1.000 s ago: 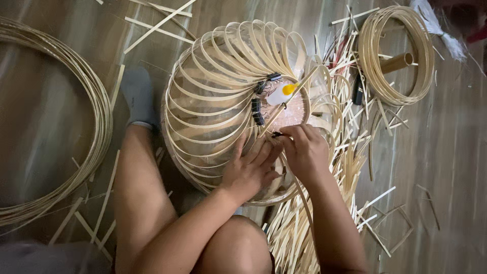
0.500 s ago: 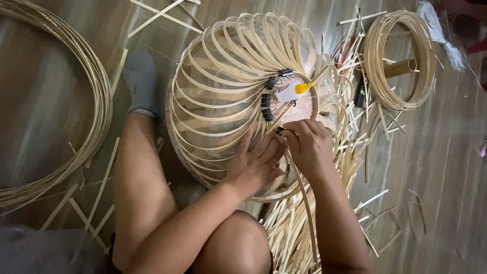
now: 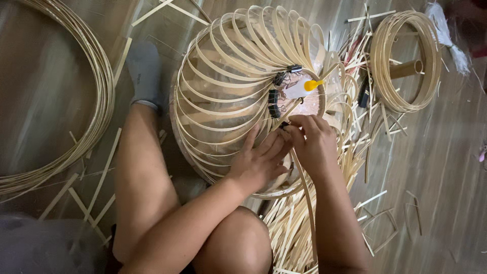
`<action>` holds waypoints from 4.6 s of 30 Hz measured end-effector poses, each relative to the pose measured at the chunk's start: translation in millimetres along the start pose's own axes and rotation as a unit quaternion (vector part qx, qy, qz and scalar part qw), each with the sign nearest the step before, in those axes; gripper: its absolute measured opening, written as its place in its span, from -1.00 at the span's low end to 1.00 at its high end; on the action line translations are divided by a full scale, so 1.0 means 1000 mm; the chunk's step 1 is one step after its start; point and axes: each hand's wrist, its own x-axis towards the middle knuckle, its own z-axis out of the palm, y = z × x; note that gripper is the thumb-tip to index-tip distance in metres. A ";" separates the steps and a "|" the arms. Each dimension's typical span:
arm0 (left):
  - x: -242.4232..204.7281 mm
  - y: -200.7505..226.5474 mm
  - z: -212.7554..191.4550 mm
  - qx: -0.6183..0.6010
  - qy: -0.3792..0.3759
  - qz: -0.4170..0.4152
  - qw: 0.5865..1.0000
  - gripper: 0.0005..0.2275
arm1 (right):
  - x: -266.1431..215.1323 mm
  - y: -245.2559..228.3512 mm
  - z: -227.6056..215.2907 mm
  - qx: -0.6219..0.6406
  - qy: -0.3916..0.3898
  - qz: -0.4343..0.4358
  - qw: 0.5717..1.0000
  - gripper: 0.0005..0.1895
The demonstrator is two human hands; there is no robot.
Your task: The person assembles a bamboo structure by gluing and securing bamboo strips to a circular frame with clips, and cutting strips with a knife.
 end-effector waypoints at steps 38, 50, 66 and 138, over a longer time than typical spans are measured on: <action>-0.005 -0.005 0.002 0.061 -0.030 0.016 0.998 -0.48 | -0.008 -0.008 0.012 0.119 0.061 0.081 0.988 -0.79; -0.005 -0.001 0.007 -0.006 -0.025 -0.006 1.000 -0.45 | -0.011 -0.005 0.019 0.123 0.089 0.073 0.986 -0.85; -0.005 -0.005 0.004 0.035 0.030 0.015 0.999 -0.50 | -0.032 0.008 0.019 0.118 0.115 0.044 0.985 -0.56; 0.029 0.017 -0.033 -0.014 -0.175 0.016 0.984 -0.40 | -0.334 0.075 0.057 0.566 0.317 0.200 0.734 -0.58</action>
